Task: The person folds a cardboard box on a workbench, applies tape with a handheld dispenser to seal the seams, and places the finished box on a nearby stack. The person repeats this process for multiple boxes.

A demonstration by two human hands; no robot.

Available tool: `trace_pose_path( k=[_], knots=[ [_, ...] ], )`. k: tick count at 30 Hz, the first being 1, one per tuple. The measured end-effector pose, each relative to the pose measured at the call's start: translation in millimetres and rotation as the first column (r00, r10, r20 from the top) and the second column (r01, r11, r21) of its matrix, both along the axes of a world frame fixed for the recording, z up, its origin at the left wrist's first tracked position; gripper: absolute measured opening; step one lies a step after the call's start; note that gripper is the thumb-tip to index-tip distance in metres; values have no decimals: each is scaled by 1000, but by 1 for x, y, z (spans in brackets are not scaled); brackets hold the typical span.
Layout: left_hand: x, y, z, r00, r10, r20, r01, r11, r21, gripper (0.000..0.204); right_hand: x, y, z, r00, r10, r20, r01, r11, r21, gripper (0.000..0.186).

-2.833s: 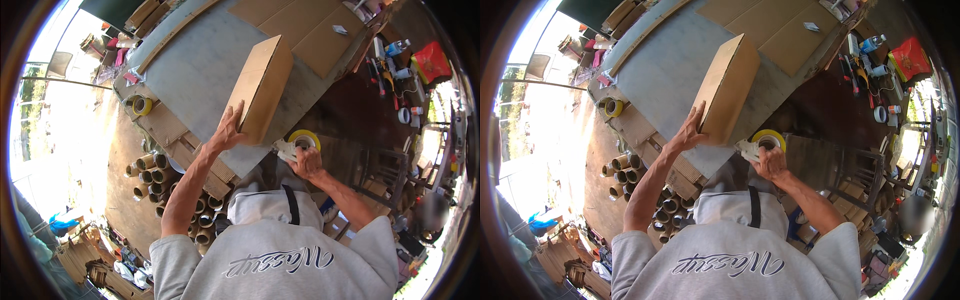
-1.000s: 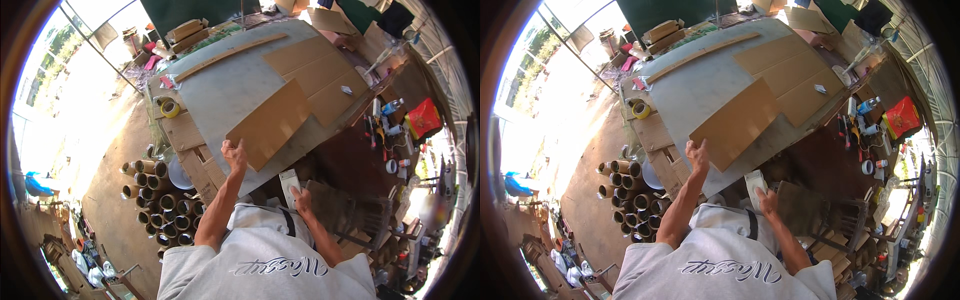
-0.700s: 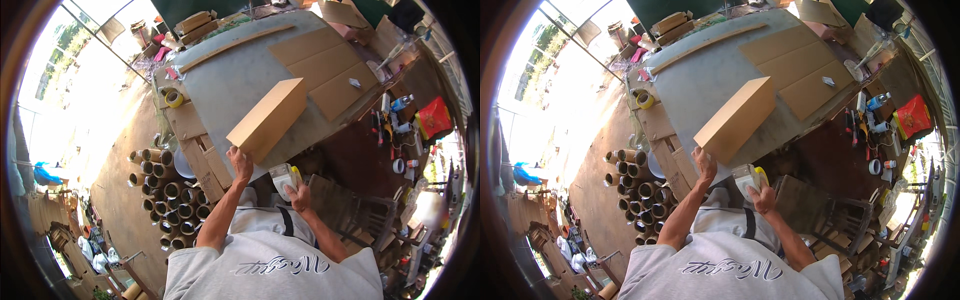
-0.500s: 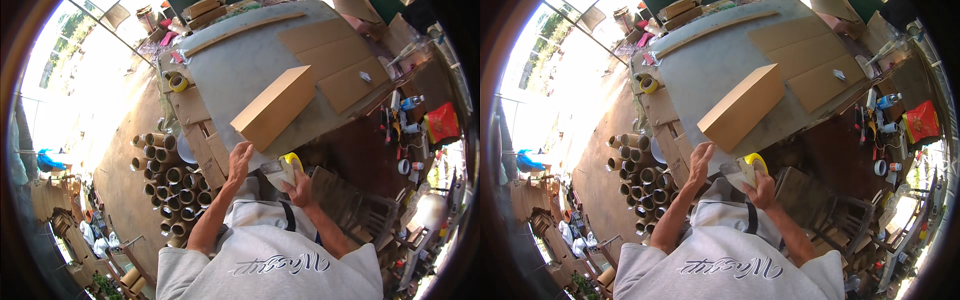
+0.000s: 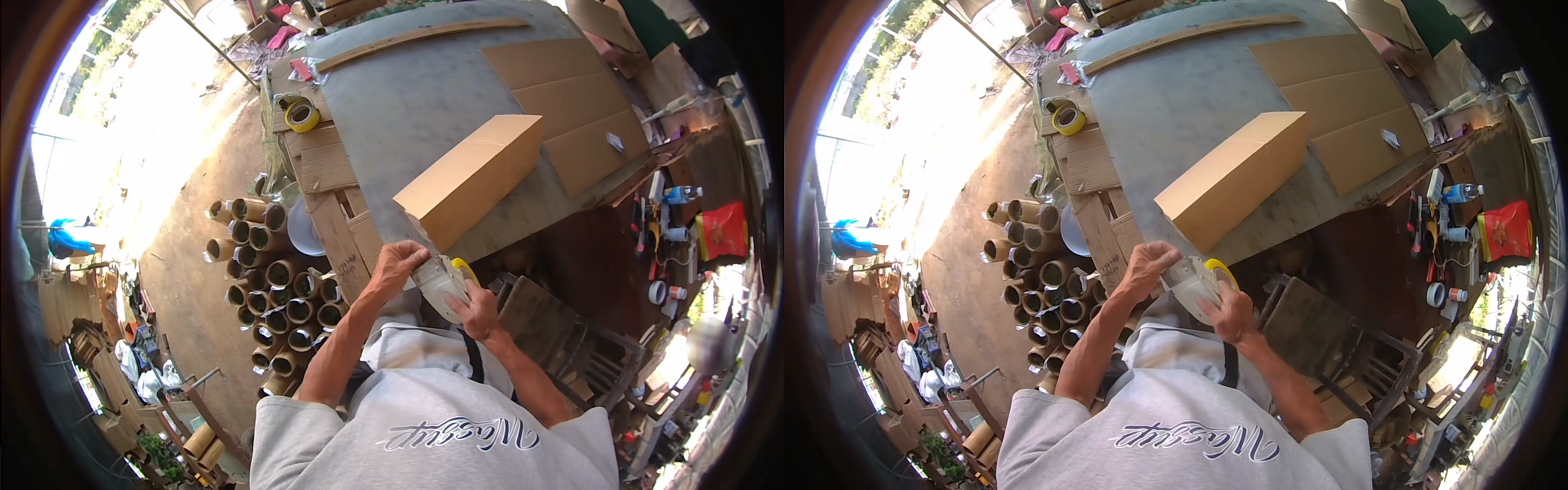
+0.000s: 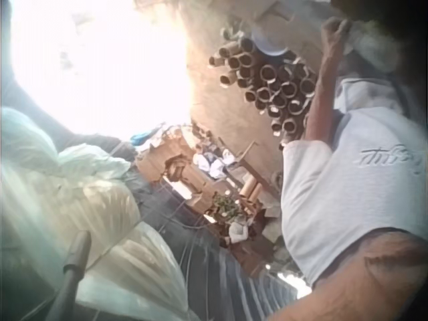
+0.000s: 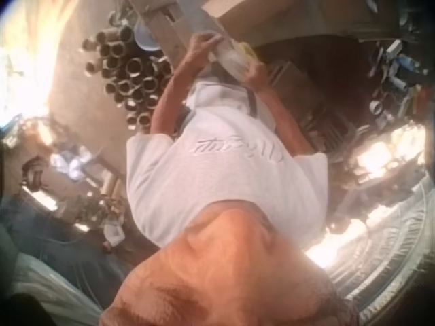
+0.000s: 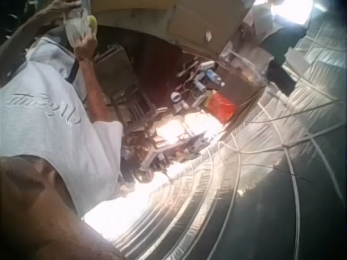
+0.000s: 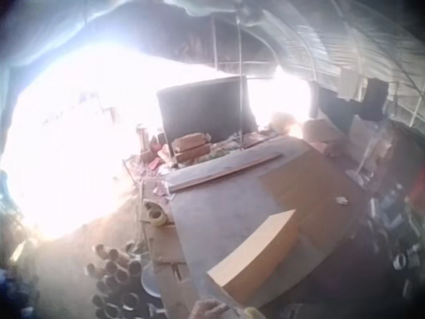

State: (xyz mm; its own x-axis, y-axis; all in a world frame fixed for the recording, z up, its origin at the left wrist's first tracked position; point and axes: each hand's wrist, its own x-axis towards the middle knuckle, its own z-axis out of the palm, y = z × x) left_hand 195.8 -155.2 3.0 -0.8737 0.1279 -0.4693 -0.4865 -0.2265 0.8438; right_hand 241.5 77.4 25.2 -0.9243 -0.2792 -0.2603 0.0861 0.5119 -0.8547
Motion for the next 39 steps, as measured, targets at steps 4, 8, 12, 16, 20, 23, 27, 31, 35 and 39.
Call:
trace_pose_path(
  k=[4, 8, 12, 16, 20, 23, 27, 31, 35, 39],
  knots=[
    [-39, -47, -51, 984, 53, -168, -66, 995, -73, 20, -10, -50, 2, 999, -46, -25, 48, 990, 129, 53],
    [-90, -95, -84, 965, 118, -232, -142, 986, -86, 21, 4, -68, -18, 996, -81, -27, 86, 961, 263, 59],
    [-141, -112, -101, 960, 16, -278, -41, 996, -83, 22, 14, -94, -35, 987, -150, -50, 158, 938, 308, 59],
    [-173, -106, -111, 960, -86, -266, 79, 996, -40, 21, 10, -118, -53, 977, -197, -84, 214, 919, 331, 58],
    [-196, -91, -127, 947, -171, -272, 172, 985, -19, 19, 4, -127, -68, 962, -248, -117, 273, 898, 345, 57],
    [-200, -68, -147, 956, -216, -199, 226, 974, 30, 19, 1, -126, -75, 953, -275, -126, 302, 891, 339, 57],
    [-186, -37, -152, 911, -96, -402, 34, 987, -158, 35, 0, -125, -81, 946, -295, -137, 324, 884, 337, 57],
    [-188, -18, -129, 906, 27, -423, -207, 899, -387, 41, 2, -126, -83, 948, -299, -106, 317, 874, 369, 57],
    [-190, -27, -132, 923, -197, -331, -62, 772, -632, 57, -1, -122, -83, 944, -298, -139, 328, 884, 333, 57],
    [-140, -6, -56, 845, -501, -186, 222, 644, -732, 92, -3, -122, -81, 956, -269, -119, 294, 862, 413, 56]
  ],
)
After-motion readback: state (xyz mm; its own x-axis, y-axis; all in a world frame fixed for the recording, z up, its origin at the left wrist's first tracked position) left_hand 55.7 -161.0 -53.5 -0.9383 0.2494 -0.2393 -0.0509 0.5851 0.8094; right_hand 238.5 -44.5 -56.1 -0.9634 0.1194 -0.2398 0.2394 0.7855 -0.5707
